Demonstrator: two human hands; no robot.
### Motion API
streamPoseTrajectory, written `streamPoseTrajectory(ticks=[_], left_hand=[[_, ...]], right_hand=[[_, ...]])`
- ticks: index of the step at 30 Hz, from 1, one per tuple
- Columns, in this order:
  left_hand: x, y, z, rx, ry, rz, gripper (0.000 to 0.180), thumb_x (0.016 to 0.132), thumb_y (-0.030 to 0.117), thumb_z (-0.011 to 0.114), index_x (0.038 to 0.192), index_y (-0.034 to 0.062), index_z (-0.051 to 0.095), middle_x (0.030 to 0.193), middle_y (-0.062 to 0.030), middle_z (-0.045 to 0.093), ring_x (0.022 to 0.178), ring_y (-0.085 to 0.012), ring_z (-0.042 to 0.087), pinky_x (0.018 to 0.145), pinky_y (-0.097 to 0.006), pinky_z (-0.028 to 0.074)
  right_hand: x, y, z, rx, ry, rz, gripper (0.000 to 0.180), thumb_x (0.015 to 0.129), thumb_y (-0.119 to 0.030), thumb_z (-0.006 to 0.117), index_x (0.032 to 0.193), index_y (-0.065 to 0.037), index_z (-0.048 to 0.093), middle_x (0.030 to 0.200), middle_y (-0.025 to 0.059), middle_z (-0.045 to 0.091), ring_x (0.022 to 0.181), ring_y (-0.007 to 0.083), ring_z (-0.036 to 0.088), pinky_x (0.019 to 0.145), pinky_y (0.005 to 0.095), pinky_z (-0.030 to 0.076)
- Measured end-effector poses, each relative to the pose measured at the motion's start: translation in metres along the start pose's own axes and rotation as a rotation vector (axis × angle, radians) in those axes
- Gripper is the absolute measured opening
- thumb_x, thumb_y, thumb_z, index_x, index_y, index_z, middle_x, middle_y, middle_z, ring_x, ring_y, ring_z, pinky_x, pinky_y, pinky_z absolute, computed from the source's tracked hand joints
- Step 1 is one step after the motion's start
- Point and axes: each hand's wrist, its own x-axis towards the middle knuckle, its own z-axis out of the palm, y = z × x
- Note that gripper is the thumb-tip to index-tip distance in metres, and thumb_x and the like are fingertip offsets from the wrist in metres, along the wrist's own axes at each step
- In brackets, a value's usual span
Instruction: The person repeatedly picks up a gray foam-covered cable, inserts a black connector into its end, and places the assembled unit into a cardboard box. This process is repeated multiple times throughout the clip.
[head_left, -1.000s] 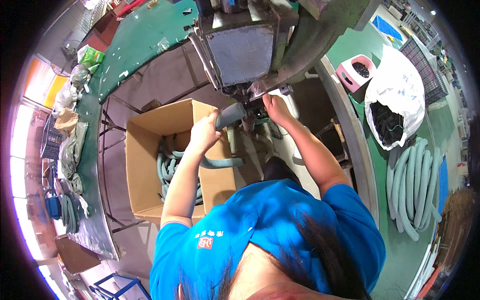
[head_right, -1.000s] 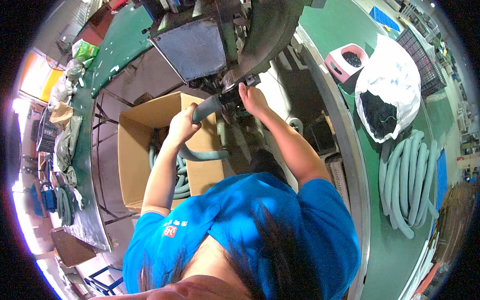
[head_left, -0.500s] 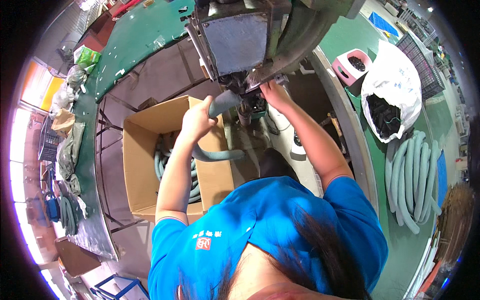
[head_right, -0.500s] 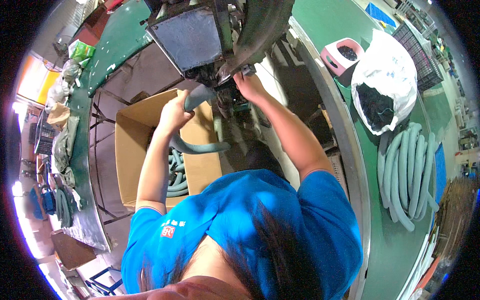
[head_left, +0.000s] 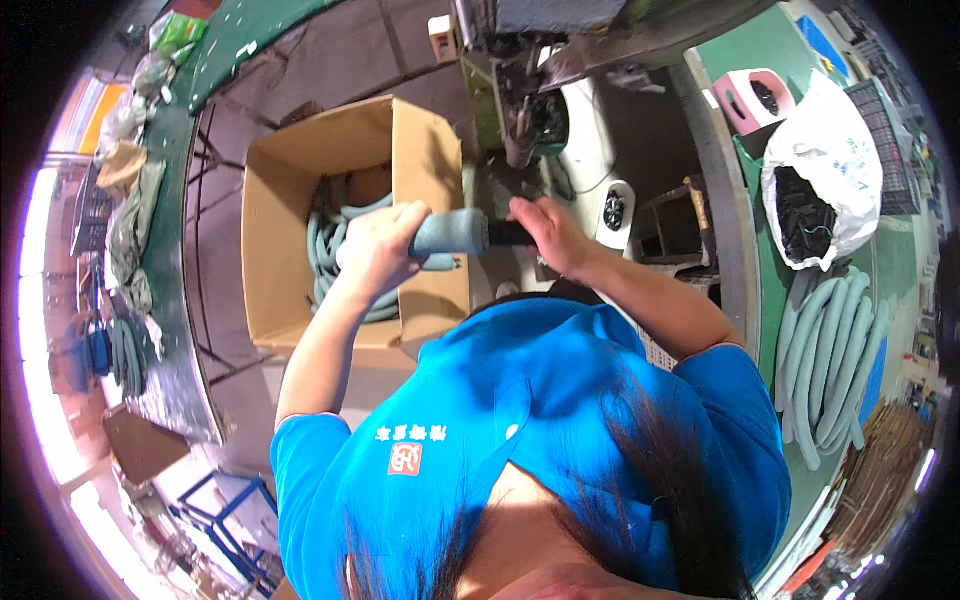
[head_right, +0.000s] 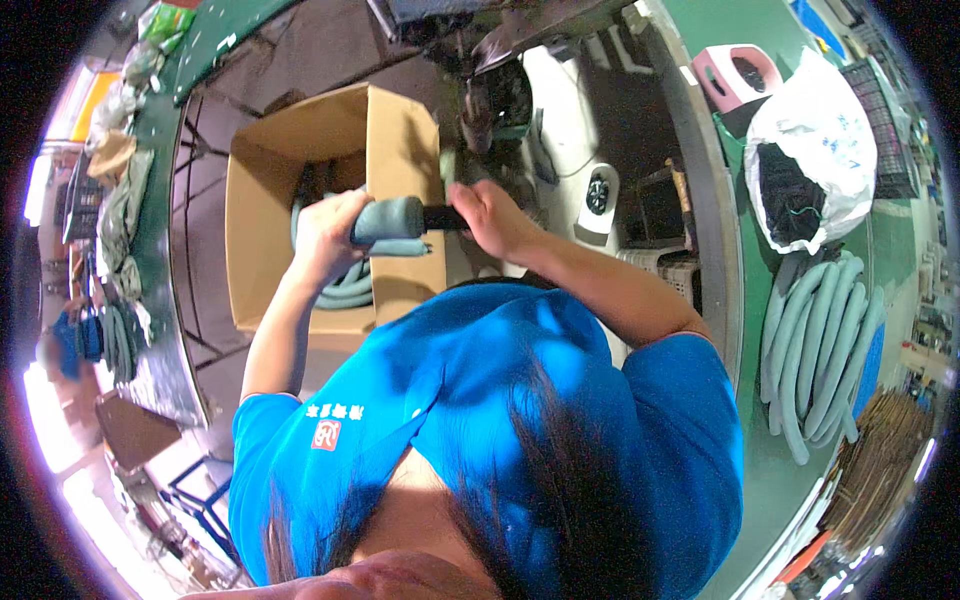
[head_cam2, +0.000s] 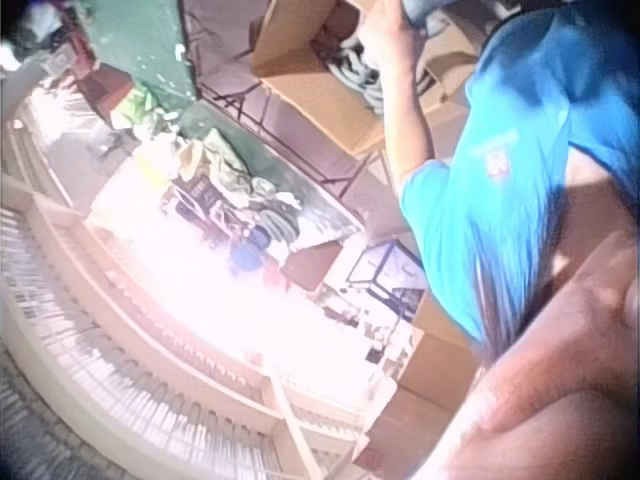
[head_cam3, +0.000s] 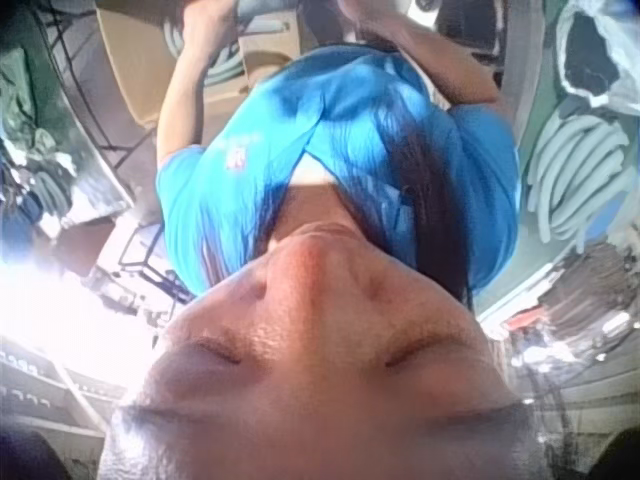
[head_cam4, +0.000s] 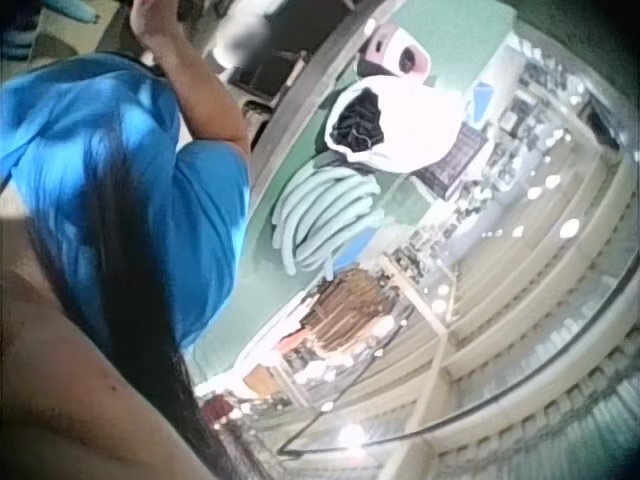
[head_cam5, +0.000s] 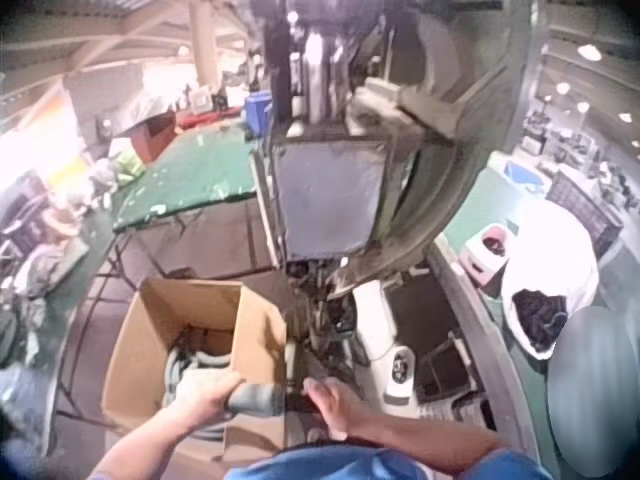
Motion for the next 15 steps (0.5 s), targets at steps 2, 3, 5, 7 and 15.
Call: streamPoseTrajectory(ticks=[2,3,5,7,15], left_hand=[[-0.005,-0.005,-0.006,0.021,-0.021,-0.077,0.036,0.062,0.009,0.071,0.092,0.0106,0.053,0.080,-0.0085,0.059,0.077,-0.0294,0.061,0.065,-0.039,0.048],[-0.008,-0.008,-0.010,0.023,-0.011,-0.114,0.038,0.060,0.006,0.071,0.094,0.0101,0.054,0.081,-0.0096,0.060,0.078,-0.0303,0.061,0.066,-0.038,0.049],[-0.012,-0.013,-0.018,0.024,0.009,-0.174,0.045,0.056,0.002,0.072,0.098,0.0091,0.057,0.083,-0.0118,0.062,0.080,-0.0320,0.062,0.069,-0.038,0.049],[-0.025,-0.023,-0.025,0.058,0.066,-0.265,0.041,0.061,0.005,0.071,0.099,0.0105,0.058,0.088,-0.0108,0.063,0.084,-0.0302,0.063,0.071,-0.038,0.050],[-0.062,-0.010,-0.088,0.015,0.360,-0.637,0.033,0.066,0.002,0.068,0.097,0.0053,0.059,0.077,-0.0114,0.062,0.070,-0.0207,0.062,0.069,-0.030,0.048]], right_hand=[[0.021,0.012,0.002,-0.031,-0.109,0.052,0.049,0.097,-0.042,0.040,0.083,0.000,0.061,0.063,0.0019,0.052,0.057,0.0101,0.049,0.054,0.0255,0.043],[0.033,0.010,0.009,-0.035,-0.190,0.069,0.048,0.097,-0.043,0.040,0.084,-0.001,0.060,0.063,0.0012,0.050,0.058,0.0099,0.049,0.054,0.0248,0.043],[0.043,0.003,0.011,-0.069,-0.161,-0.125,0.046,0.097,-0.044,0.039,0.083,-0.003,0.057,0.062,-0.0004,0.048,0.056,0.0086,0.046,0.052,0.0236,0.040],[0.044,-0.006,0.008,-0.043,-0.160,-0.144,0.044,0.097,-0.044,0.039,0.082,-0.005,0.054,0.062,-0.0017,0.046,0.054,0.0072,0.043,0.050,0.0223,0.036],[-0.010,0.067,-0.092,0.155,0.030,0.250,0.028,0.096,-0.028,0.050,0.079,-0.007,0.052,0.062,-0.0024,0.045,0.053,0.0050,0.038,0.049,0.0222,0.031]])
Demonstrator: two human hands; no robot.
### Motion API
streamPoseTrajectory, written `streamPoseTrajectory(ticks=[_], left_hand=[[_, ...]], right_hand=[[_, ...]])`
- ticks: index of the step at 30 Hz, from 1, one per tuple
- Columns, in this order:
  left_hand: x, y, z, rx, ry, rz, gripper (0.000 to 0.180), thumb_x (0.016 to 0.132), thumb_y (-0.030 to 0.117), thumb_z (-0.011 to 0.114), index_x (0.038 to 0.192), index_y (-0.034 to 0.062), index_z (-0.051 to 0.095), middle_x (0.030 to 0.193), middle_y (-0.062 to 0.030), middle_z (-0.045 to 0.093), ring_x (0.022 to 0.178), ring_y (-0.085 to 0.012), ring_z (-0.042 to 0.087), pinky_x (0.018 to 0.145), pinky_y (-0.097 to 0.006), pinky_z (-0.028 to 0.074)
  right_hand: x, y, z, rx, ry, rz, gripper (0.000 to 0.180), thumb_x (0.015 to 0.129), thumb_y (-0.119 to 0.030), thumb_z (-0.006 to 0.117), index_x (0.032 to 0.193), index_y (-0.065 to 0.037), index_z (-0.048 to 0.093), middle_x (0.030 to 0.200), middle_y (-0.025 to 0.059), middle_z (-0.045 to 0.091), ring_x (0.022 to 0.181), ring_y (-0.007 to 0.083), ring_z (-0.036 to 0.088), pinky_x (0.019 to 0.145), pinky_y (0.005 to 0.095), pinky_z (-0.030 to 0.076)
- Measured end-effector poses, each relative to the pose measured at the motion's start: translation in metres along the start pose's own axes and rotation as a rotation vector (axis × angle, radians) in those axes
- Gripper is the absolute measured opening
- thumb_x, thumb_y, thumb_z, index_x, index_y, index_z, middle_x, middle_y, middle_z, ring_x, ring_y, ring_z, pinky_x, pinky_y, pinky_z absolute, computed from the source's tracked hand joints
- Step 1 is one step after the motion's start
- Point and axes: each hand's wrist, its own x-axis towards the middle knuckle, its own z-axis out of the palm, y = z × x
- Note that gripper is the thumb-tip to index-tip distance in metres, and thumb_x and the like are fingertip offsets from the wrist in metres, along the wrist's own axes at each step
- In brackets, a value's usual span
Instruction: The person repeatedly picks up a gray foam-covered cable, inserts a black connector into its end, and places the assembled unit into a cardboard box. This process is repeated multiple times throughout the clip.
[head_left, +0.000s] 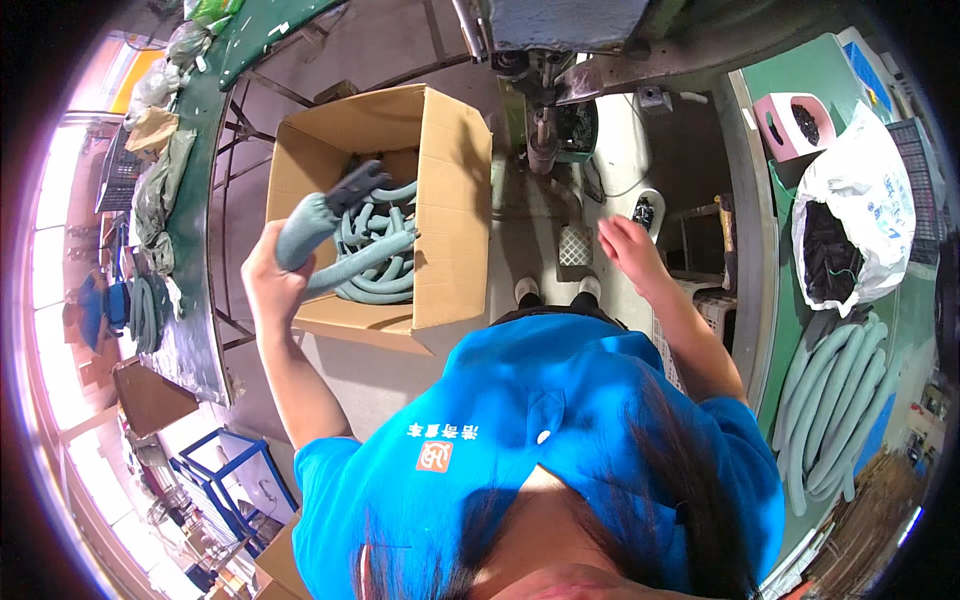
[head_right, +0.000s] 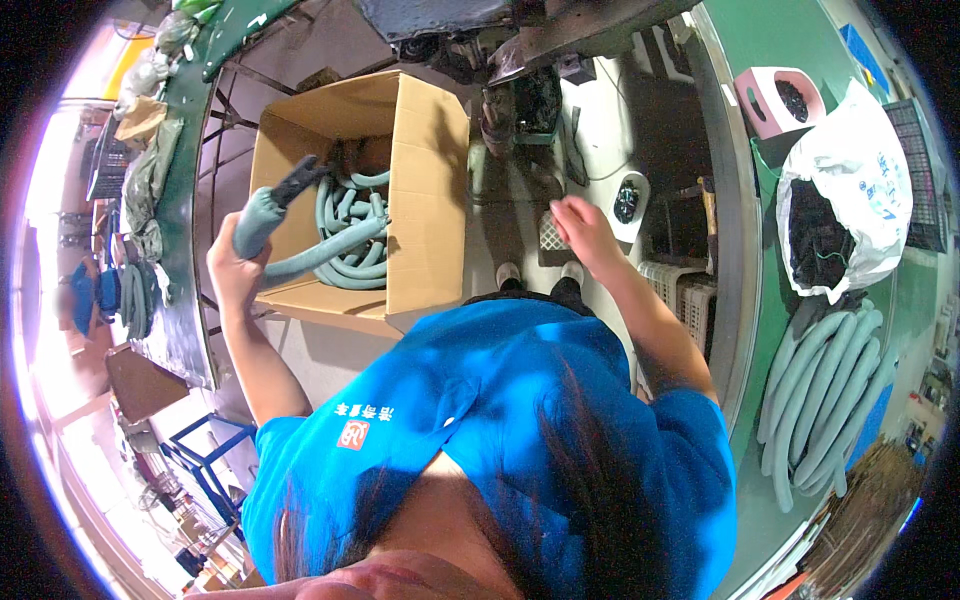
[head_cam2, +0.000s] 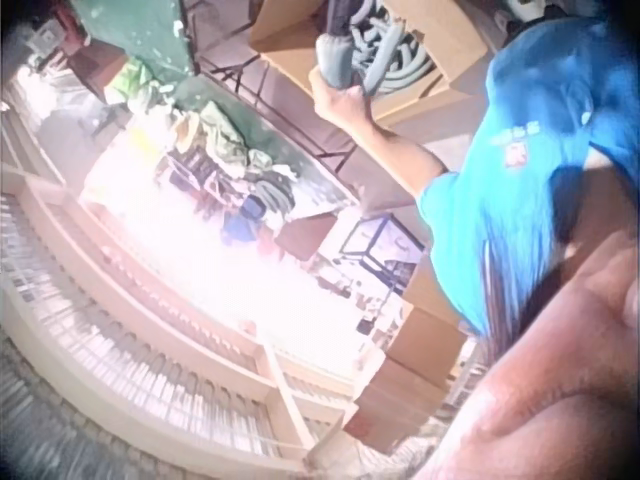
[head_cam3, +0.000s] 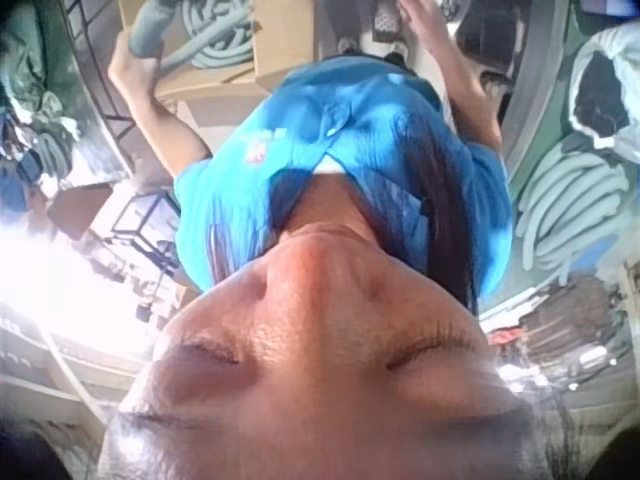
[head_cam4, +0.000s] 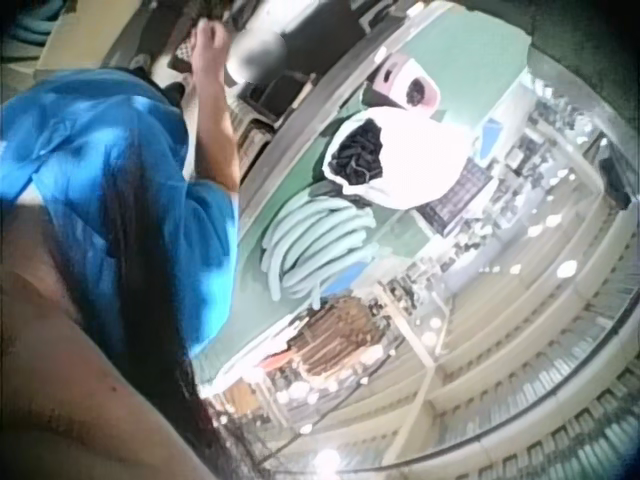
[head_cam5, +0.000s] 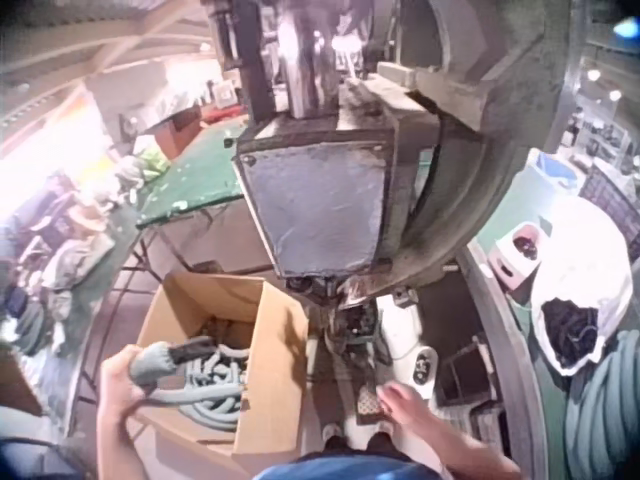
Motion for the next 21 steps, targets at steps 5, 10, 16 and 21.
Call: streamPoseTrajectory(ticks=[5,10,16,21], left_hand=[[-0.024,-0.024,-0.051,-0.326,0.183,-0.335,0.031,0.071,0.011,0.075,0.095,-0.0005,0.059,0.081,-0.0043,0.059,0.068,-0.0131,0.055,0.062,-0.026,0.045],[-0.053,-0.032,-0.050,-1.089,0.272,-0.483,0.036,0.076,0.006,0.062,0.109,0.0027,0.047,0.080,-0.0048,0.051,0.065,-0.0137,0.047,0.062,-0.027,0.040],[-0.083,-0.036,-0.001,-1.498,0.139,-0.354,0.032,0.081,0.007,0.061,0.108,0.0076,0.046,0.075,-0.0022,0.043,0.065,-0.0120,0.042,0.066,-0.029,0.042],[-0.104,-0.009,0.054,-1.796,0.083,-0.396,0.028,0.081,0.005,0.059,0.106,0.0069,0.045,0.073,-0.0040,0.042,0.064,-0.0138,0.042,0.064,-0.030,0.042]], right_hand=[[-0.004,0.062,-0.016,-0.175,0.021,-0.052,0.025,0.087,-0.028,0.063,0.090,-0.005,0.056,0.073,0.0019,0.057,0.067,0.0108,0.054,0.063,0.0253,0.046],[-0.012,0.040,0.022,0.329,-0.090,-0.358,0.049,0.092,-0.019,0.058,0.128,0.000,0.032,0.116,0.0149,0.050,0.107,0.0219,0.053,0.090,0.0347,0.046],[-0.057,-0.040,0.023,0.210,0.244,-0.906,0.065,0.089,-0.015,0.061,0.138,0.002,0.021,0.126,0.0197,0.044,0.109,0.0248,0.052,0.087,0.0347,0.048],[-0.071,-0.088,-0.017,-0.591,0.615,-1.019,0.070,0.079,-0.020,0.072,0.137,-0.005,0.035,0.119,0.0248,0.047,0.096,0.0386,0.057,0.070,0.0405,0.053]])
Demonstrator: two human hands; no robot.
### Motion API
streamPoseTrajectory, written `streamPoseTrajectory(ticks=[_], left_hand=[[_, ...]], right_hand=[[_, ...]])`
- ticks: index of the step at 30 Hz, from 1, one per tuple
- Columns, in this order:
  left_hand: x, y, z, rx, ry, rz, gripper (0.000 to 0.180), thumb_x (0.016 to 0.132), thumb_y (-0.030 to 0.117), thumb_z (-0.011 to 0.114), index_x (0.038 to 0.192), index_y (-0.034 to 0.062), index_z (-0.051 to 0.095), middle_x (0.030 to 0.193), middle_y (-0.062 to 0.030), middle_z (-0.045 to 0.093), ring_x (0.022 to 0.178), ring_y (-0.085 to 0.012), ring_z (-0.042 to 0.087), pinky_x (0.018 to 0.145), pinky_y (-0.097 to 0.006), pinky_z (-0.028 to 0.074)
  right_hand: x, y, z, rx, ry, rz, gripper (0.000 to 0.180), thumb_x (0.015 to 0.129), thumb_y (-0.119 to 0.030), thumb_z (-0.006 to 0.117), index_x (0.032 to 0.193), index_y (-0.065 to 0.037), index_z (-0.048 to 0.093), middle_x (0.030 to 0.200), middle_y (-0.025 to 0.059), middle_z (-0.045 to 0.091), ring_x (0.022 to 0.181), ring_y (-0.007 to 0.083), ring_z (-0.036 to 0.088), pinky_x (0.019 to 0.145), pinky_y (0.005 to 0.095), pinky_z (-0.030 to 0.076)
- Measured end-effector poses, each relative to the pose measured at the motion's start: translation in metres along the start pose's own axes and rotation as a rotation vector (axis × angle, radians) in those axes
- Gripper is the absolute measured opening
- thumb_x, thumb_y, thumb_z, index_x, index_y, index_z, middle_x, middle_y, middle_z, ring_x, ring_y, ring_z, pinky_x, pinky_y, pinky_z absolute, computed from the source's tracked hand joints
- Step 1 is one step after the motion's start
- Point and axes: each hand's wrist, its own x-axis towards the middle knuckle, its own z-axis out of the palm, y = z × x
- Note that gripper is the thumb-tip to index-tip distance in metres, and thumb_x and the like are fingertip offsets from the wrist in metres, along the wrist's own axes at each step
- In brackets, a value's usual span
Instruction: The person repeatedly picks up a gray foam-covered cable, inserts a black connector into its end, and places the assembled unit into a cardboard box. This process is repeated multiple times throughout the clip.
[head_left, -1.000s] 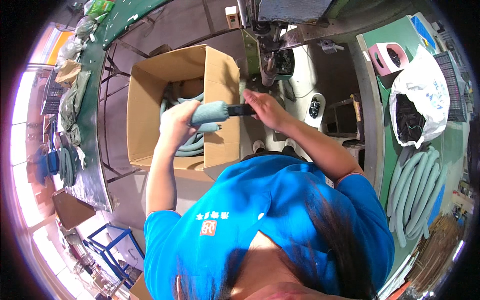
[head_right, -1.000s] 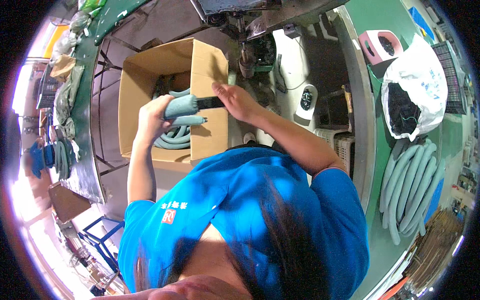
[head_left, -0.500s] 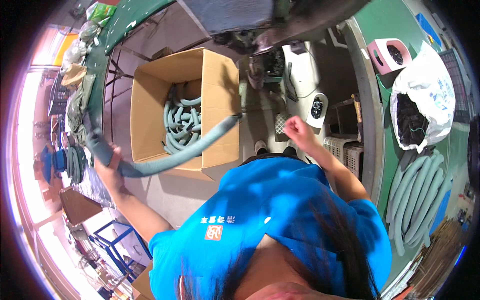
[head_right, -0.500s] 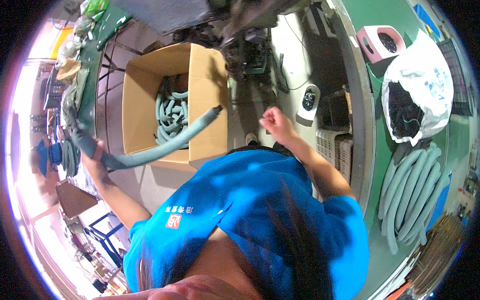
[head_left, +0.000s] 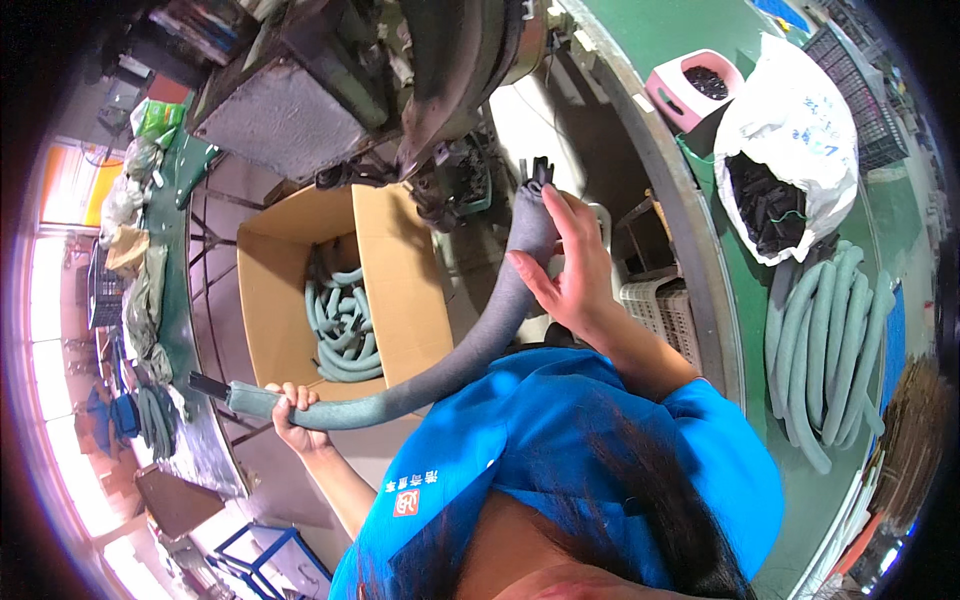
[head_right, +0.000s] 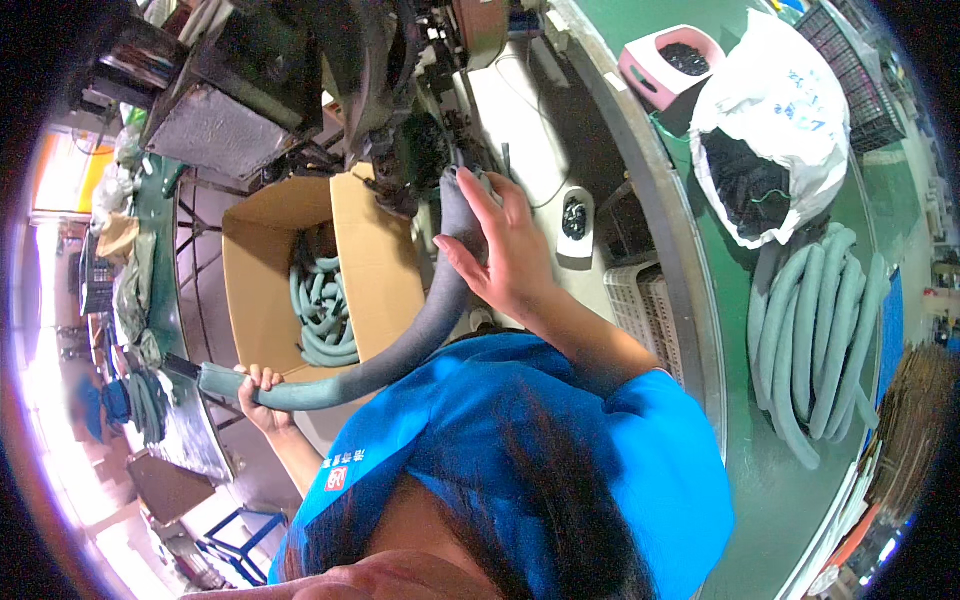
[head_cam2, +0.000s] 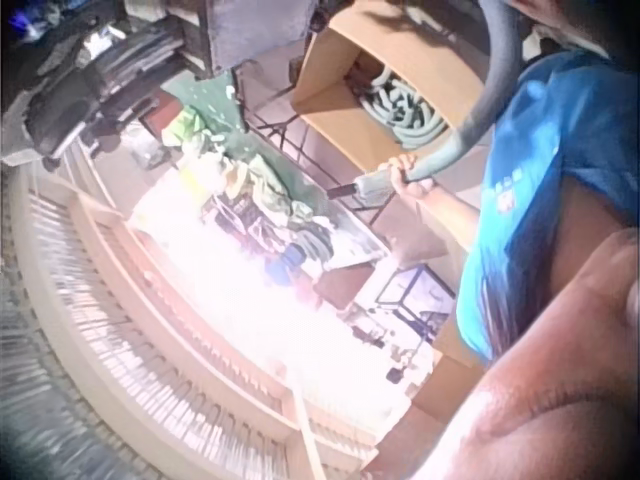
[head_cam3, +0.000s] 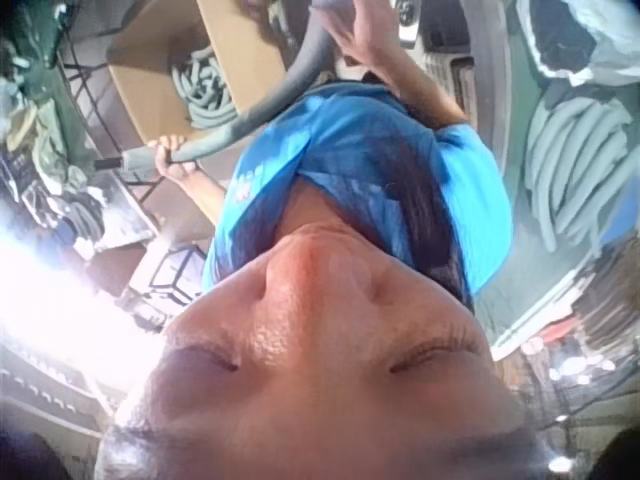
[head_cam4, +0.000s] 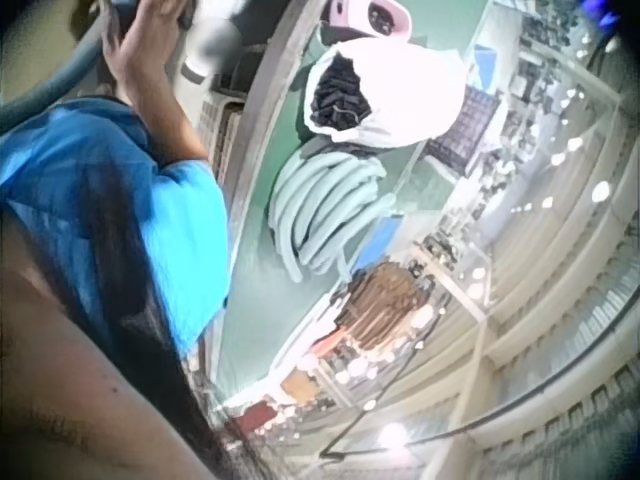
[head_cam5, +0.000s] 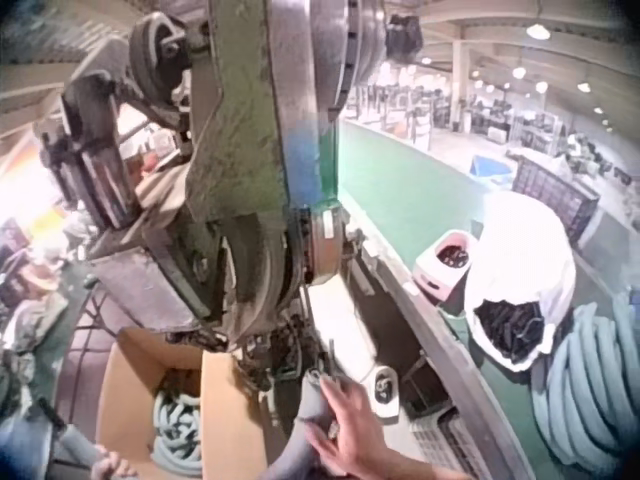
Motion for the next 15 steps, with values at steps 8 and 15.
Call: streamPoseTrajectory(ticks=[8,15], left_hand=[[-0.008,-0.022,0.051,0.025,-0.126,0.021,0.030,0.079,0.006,0.057,0.105,0.0053,0.042,0.072,-0.0041,0.041,0.061,-0.0130,0.043,0.061,-0.029,0.041],[-0.009,-0.023,0.058,0.053,-0.026,-0.119,0.030,0.079,0.006,0.057,0.105,0.0059,0.043,0.072,-0.0041,0.042,0.061,-0.0132,0.043,0.062,-0.029,0.040]], right_hand=[[0.001,0.022,-0.043,-0.325,0.050,0.089,0.049,0.072,-0.010,0.075,0.115,-0.005,0.052,0.091,0.0146,0.060,0.071,0.0265,0.063,0.061,0.0324,0.051],[-0.026,0.039,-0.037,-0.225,0.123,0.169,0.049,0.075,-0.012,0.074,0.117,-0.002,0.051,0.094,0.0152,0.063,0.074,0.0204,0.064,0.062,0.0295,0.051]])
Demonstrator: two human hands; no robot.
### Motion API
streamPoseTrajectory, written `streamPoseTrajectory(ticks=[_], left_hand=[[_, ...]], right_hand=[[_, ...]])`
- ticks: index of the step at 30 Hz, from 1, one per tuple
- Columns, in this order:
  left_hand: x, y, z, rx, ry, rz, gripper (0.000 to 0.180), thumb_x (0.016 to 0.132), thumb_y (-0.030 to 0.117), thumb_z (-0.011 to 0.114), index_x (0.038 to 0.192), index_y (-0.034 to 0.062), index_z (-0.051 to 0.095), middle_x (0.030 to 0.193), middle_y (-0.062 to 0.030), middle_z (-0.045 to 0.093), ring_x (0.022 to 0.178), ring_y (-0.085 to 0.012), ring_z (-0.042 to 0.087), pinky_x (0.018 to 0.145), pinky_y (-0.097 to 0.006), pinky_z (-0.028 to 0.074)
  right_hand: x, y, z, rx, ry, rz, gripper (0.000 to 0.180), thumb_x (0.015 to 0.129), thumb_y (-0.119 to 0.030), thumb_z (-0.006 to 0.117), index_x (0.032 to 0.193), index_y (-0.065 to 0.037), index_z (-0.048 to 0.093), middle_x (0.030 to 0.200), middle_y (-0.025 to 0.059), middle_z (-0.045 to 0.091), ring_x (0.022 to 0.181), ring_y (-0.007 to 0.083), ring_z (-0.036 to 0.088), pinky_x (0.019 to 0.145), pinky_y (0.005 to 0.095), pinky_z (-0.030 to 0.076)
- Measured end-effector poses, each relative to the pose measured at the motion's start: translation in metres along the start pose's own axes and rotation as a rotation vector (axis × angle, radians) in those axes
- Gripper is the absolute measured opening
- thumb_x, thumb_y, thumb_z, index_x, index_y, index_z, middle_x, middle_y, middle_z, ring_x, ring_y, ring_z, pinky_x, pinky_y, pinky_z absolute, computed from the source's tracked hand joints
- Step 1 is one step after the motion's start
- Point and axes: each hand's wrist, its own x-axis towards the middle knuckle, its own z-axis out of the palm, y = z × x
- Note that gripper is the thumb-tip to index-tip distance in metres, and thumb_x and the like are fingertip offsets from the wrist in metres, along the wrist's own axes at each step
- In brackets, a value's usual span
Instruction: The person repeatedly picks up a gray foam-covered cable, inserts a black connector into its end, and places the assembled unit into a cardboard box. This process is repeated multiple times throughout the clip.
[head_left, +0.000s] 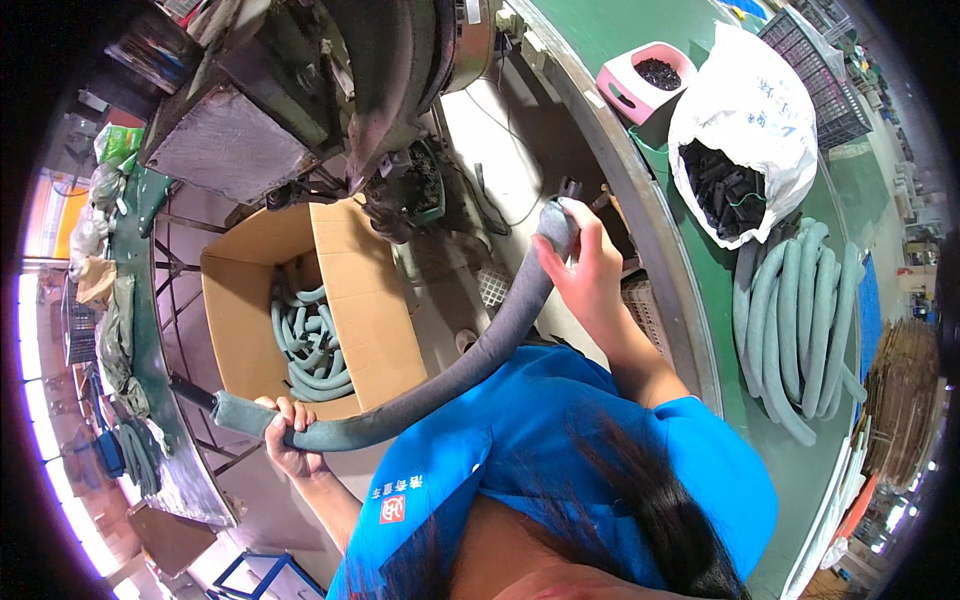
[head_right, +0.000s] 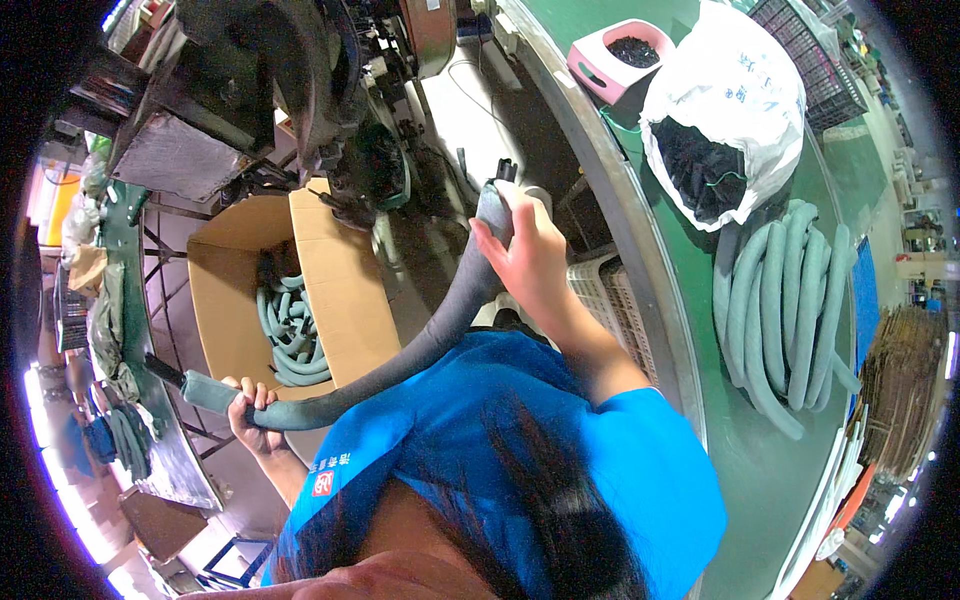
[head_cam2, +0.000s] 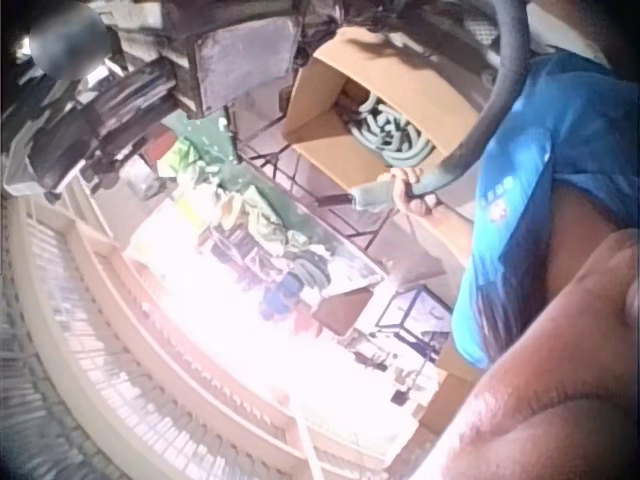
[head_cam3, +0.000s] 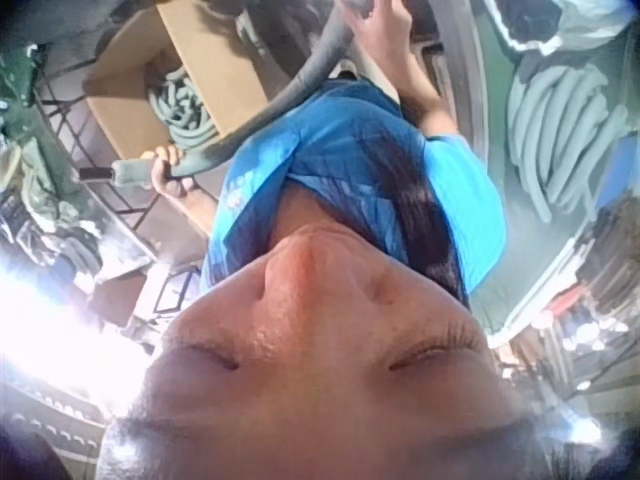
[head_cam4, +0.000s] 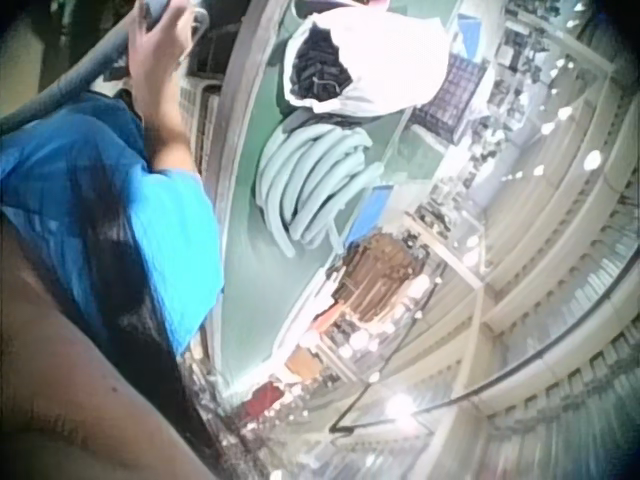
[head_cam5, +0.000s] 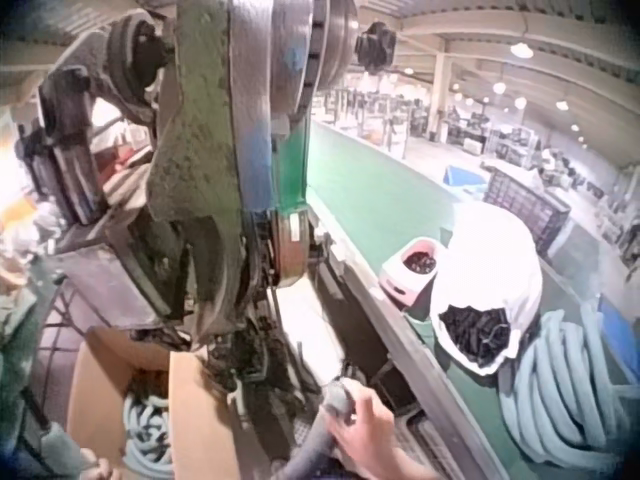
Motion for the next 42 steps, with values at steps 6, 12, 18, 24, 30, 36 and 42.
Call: streamPoseTrajectory(ticks=[6,12,18,24,30,36,42], left_hand=[[0.001,0.004,0.003,0.024,0.103,-0.103,0.028,0.080,0.008,0.059,0.103,0.0071,0.044,0.071,-0.0024,0.041,0.061,-0.0118,0.042,0.060,-0.028,0.039],[-0.010,-0.018,0.027,-0.058,0.031,-0.155,0.024,0.081,0.007,0.054,0.101,0.0065,0.042,0.068,-0.0014,0.037,0.057,-0.0109,0.040,0.057,-0.027,0.038],[0.008,-0.013,-0.001,0.062,-0.001,-0.061,0.032,0.076,0.011,0.061,0.102,0.0060,0.043,0.069,-0.0038,0.046,0.065,-0.0148,0.048,0.065,-0.028,0.040],[0.059,-0.036,0.044,1.357,0.408,0.513,0.059,0.077,0.013,0.069,0.127,-0.0022,0.041,0.129,-0.0195,0.042,0.119,-0.0274,0.044,0.100,-0.040,0.036],[0.040,-0.074,0.171,1.052,-0.691,0.984,0.041,0.068,0.013,0.079,0.103,0.0040,0.059,0.101,-0.0165,0.058,0.093,-0.0345,0.060,0.076,-0.040,0.052],[0.039,-0.090,0.181,1.083,-0.535,1.160,0.046,0.069,0.012,0.080,0.107,-0.0023,0.058,0.100,-0.0173,0.059,0.087,-0.0309,0.063,0.071,-0.037,0.055],[0.031,-0.098,0.181,1.203,-0.459,1.167,0.047,0.068,0.013,0.081,0.105,-0.0051,0.059,0.099,-0.0175,0.061,0.085,-0.0296,0.064,0.069,-0.036,0.055]], right_hand=[[-0.006,0.003,0.022,-0.251,-0.342,0.156,0.058,0.073,-0.020,0.074,0.120,-0.001,0.048,0.093,0.0174,0.063,0.075,0.0268,0.064,0.069,0.0330,0.052],[-0.081,0.070,0.105,0.470,-0.427,0.752,0.082,0.071,-0.045,0.079,0.125,0.002,0.041,0.111,0.0137,0.052,0.091,0.0193,0.056,0.074,0.0337,0.049],[0.006,0.030,0.068,1.537,-0.573,0.917,0.038,0.082,-0.028,0.065,0.110,-0.006,0.051,0.080,0.0053,0.055,0.076,0.0187,0.057,0.077,0.0373,0.049],[-0.014,-0.063,0.042,1.174,-0.787,0.607,0.025,0.068,-0.009,0.072,0.087,-0.006,0.055,0.074,0.0052,0.060,0.068,0.0144,0.060,0.063,0.0291,0.049],[0.002,-0.099,0.016,0.868,-0.759,0.400,0.032,0.070,-0.013,0.073,0.096,-0.003,0.057,0.079,0.0026,0.063,0.073,0.0096,0.058,0.068,0.0271,0.048],[-0.003,-0.093,0.009,0.907,-0.793,0.409,0.039,0.065,-0.015,0.074,0.099,-0.005,0.057,0.087,0.0056,0.063,0.079,0.0129,0.058,0.073,0.0293,0.047],[-0.002,-0.098,0.007,0.921,-0.696,0.416,0.020,0.065,-0.011,0.070,0.081,-0.006,0.060,0.078,0.0017,0.063,0.071,0.0109,0.059,0.066,0.0265,0.048]])
